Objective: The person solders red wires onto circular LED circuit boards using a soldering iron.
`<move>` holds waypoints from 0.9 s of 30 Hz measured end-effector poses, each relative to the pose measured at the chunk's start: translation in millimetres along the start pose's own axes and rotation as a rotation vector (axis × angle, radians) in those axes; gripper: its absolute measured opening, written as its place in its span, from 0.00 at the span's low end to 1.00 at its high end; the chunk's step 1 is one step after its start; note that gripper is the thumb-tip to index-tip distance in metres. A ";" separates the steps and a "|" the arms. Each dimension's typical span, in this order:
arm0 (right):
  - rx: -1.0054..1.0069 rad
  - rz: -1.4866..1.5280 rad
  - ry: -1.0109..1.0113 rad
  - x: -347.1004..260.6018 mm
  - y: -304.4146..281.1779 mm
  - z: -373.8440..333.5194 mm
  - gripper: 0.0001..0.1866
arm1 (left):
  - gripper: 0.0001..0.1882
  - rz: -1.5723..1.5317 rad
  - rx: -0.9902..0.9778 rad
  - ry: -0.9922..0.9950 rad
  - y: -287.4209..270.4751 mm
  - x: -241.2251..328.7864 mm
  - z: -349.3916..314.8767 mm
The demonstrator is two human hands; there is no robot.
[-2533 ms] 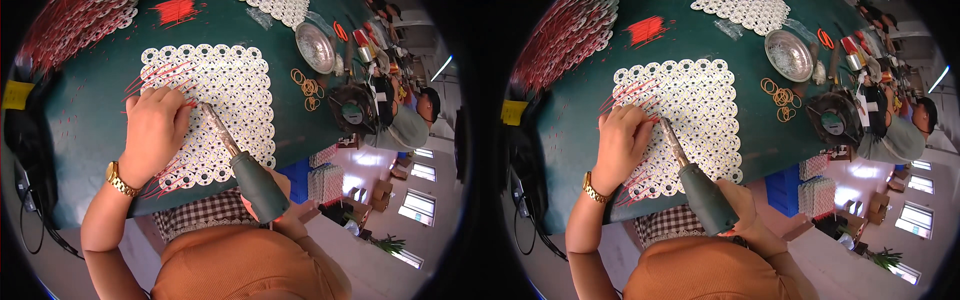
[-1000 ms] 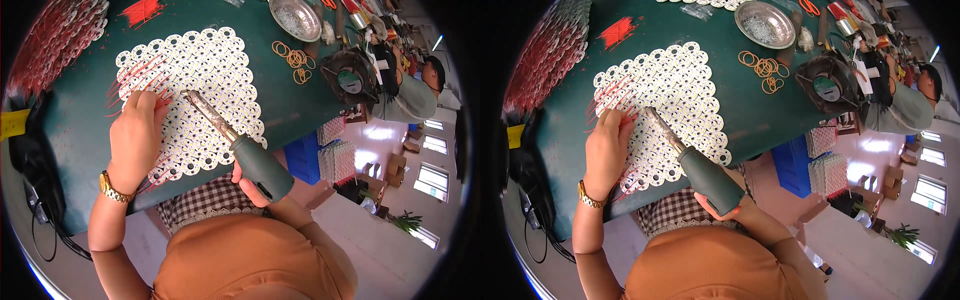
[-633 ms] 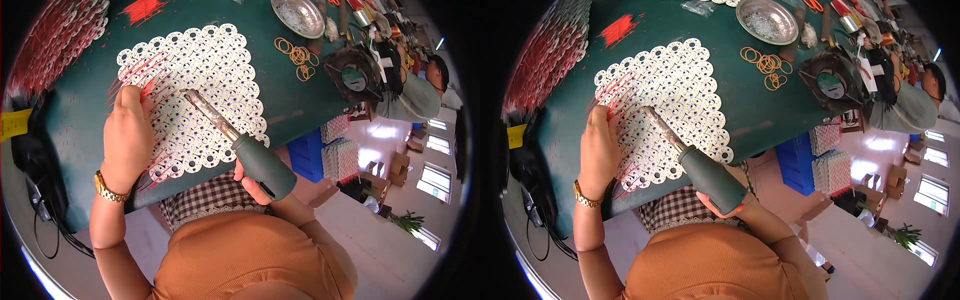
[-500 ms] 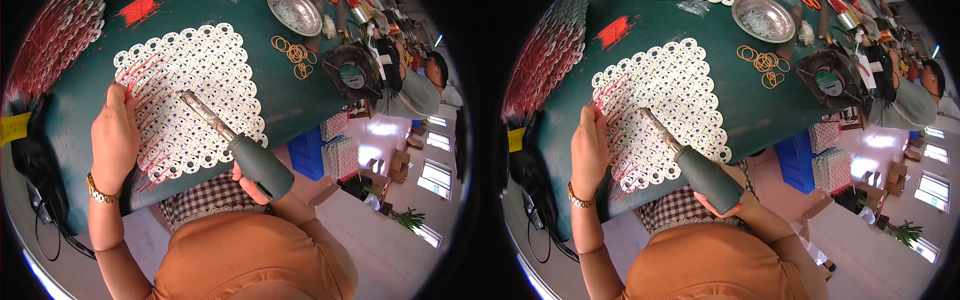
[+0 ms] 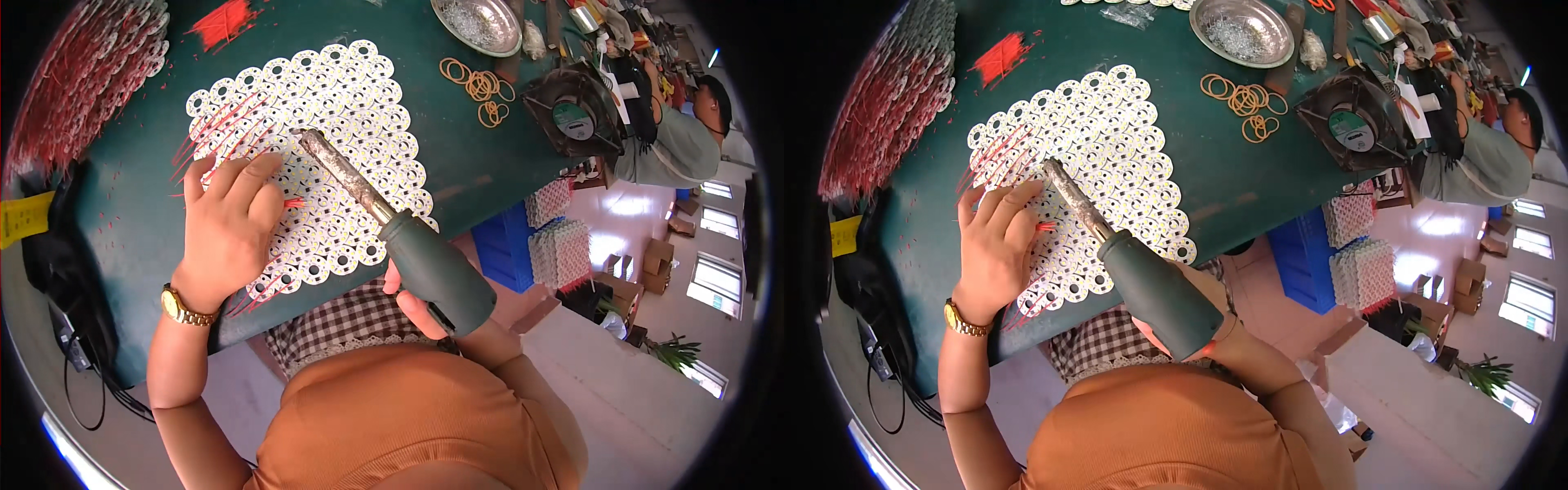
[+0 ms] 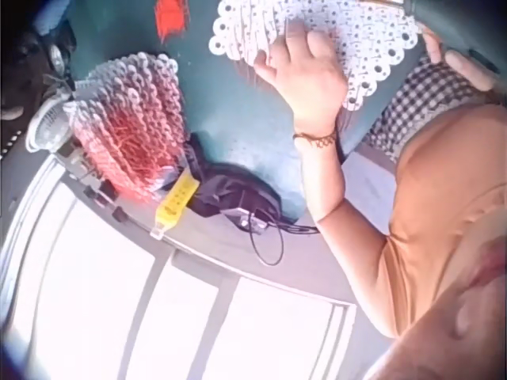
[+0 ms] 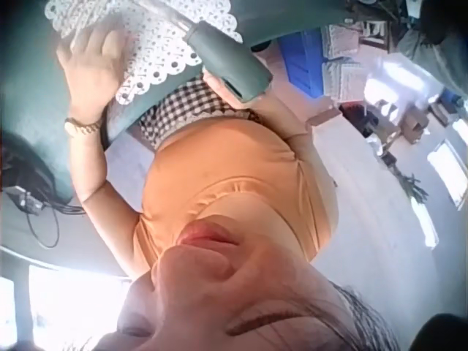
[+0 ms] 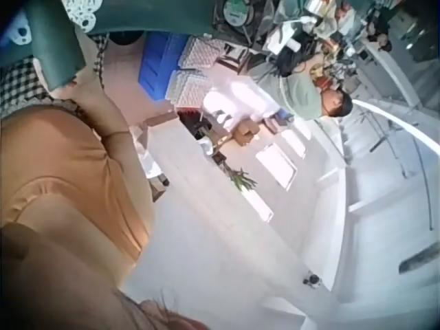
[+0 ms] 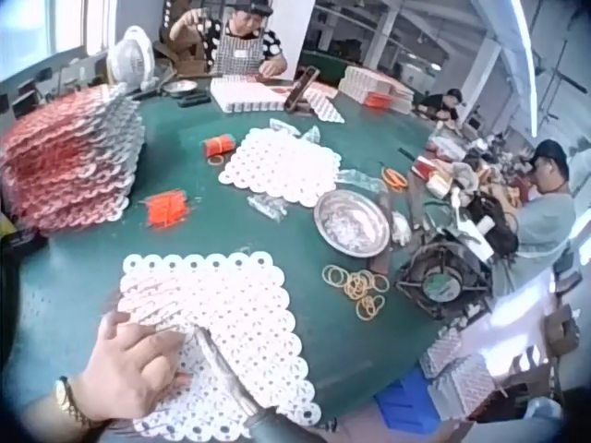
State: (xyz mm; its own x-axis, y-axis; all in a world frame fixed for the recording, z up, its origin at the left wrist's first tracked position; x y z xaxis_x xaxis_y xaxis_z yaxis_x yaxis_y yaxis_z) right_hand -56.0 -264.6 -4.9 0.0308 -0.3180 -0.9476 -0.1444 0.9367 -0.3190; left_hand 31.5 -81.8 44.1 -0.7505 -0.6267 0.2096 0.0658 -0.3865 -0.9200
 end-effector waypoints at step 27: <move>-0.021 -0.181 -0.290 -27.0 4.4 8.9 0.21 | 0.09 -0.069 -0.112 -0.027 3.8 12.3 -2.2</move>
State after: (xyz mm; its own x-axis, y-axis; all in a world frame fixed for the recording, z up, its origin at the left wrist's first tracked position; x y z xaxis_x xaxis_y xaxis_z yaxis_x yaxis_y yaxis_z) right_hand -48.7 -250.7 19.1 0.3369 -0.4210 -0.8422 -0.1309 0.8648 -0.4847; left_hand 21.1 -89.5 42.5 -0.7325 -0.6201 0.2808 -0.0599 -0.3522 -0.9340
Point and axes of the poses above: each hand's wrist, its own z-axis towards the middle knuckle, its own y-axis out of the palm, x = y × z, the point moved 8 cm from there along z, towards the middle knuckle, and after that the axes turned 7 degrees about -z, right-handed, at the moved point
